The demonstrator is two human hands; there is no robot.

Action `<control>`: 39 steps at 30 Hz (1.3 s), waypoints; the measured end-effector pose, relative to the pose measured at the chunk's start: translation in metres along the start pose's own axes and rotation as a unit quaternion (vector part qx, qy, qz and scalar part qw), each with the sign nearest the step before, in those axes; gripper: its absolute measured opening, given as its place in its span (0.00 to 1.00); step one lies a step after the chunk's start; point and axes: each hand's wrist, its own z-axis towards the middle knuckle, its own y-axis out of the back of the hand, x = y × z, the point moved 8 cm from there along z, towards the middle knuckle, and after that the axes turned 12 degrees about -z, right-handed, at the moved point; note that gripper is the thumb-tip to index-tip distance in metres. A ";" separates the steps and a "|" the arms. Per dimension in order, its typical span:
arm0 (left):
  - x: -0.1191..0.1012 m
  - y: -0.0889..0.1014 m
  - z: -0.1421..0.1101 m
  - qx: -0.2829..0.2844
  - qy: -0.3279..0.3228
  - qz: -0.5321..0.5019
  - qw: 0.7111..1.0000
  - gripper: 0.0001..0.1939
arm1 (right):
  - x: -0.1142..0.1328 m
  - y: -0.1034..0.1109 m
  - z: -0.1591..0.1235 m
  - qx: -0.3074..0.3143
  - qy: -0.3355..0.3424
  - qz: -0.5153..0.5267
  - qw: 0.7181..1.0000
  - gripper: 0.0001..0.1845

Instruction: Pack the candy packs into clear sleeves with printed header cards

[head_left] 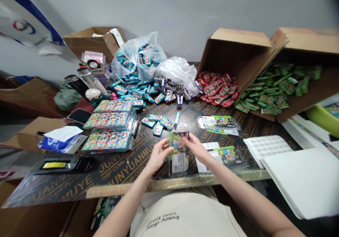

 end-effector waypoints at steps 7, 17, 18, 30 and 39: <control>0.000 -0.016 -0.012 -0.117 -0.028 -0.168 0.978 0.16 | 0.009 0.000 -0.011 -0.168 -0.024 0.125 0.978 0.16; -0.032 -0.004 -0.005 -0.131 -0.018 -0.054 0.990 0.09 | 0.021 0.000 -0.010 -0.089 0.002 0.102 0.991 0.06; -0.043 -0.005 -0.007 -0.115 -0.048 0.008 0.992 0.09 | 0.025 0.005 -0.011 -0.083 0.018 0.075 0.994 0.06; -0.073 -0.016 -0.005 -0.053 -0.051 0.225 0.972 0.07 | 0.058 0.012 -0.024 -0.028 0.101 -0.129 0.986 0.08; -0.079 -0.036 -0.023 0.019 -0.165 0.321 0.932 0.04 | 0.060 0.014 -0.039 -0.019 0.231 -0.226 0.946 0.08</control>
